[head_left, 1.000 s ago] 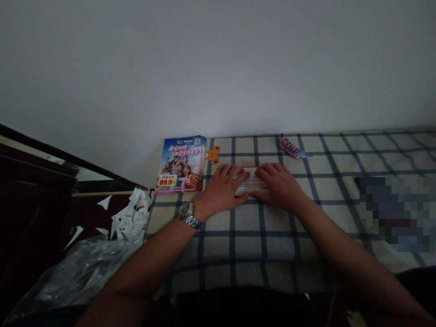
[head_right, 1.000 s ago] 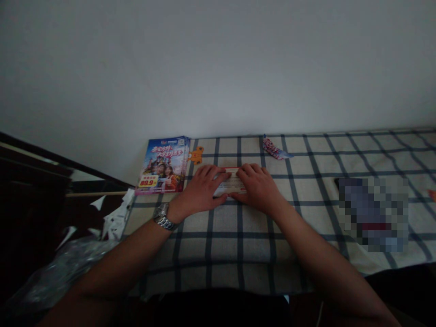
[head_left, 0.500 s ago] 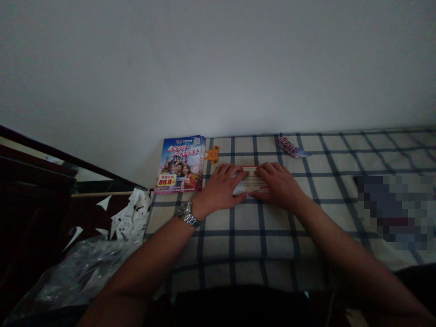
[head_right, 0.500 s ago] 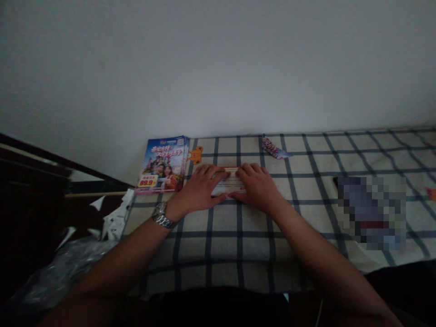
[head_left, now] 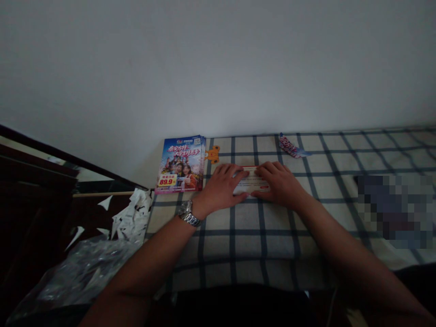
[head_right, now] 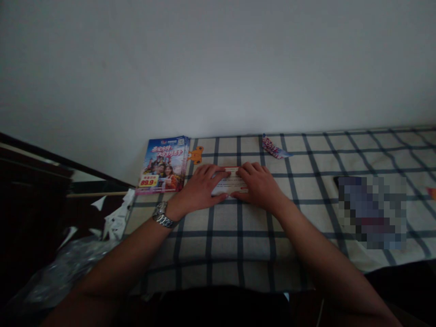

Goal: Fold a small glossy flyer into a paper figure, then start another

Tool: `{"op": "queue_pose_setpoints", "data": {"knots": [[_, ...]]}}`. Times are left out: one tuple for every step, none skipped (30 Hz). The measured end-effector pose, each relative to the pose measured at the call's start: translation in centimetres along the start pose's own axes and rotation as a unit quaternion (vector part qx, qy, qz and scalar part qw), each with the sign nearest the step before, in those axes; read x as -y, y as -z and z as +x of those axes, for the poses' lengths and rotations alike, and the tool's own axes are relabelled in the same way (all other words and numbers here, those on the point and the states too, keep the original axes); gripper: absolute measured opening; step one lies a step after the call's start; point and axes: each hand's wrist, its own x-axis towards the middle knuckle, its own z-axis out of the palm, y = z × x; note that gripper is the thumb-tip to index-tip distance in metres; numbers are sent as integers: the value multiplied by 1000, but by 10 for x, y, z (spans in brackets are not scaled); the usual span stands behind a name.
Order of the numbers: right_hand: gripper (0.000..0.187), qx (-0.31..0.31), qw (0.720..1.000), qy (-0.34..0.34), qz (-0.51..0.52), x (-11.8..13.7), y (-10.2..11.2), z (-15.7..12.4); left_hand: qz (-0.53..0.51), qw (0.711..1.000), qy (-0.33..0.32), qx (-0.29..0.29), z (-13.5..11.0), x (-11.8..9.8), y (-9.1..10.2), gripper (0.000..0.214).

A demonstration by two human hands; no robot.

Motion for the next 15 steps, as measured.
{"op": "queue_pose_setpoints", "data": {"knots": [[57,0,1000,-1,-1,0,0,0,-1,1000,0,1,0,0,0,59],[57,-1,1000,-2,-3,0,0,0,-3,1000,-1,2,0,1,0,59],[57,-2,1000,-2,-4,0,0,0,-4,1000,-3,2,0,1,1,59],[57,-2,1000,-2,-5,0,-1,0,-6,1000,-4,2,-1,2,1,58],[58,-2,1000,-2,-5,0,-1,0,-7,1000,-6,4,-1,3,2,58],[58,-2,1000,-2,-4,0,-1,0,-9,1000,-9,7,-1,5,3,58],[59,-2,1000,-4,-5,0,-1,0,-12,1000,-13,12,-2,6,4,58],[59,-1,1000,-5,-5,0,-2,0,-15,1000,-16,18,-2,7,5,59],[59,0,1000,-7,-6,1,-2,0,-17,999,-18,23,-3,9,6,60],[59,1,1000,-8,-7,1,-2,0,-18,999,-18,27,-3,9,7,61],[59,2,1000,-10,-9,1,-2,0,-20,999,-18,30,-3,10,7,62],[59,3,1000,-10,-10,1,-2,0,-21,999,-16,32,-3,10,8,62],[60,3,1000,-10,-9,1,-2,0,-22,999,-14,34,-3,10,8,63],[60,2,1000,-8,-7,1,-1,0,-24,999,-12,35,-3,10,8,63],[60,2,1000,-5,-4,0,-1,0,-27,999,-11,37,-2,10,8,63]]}}
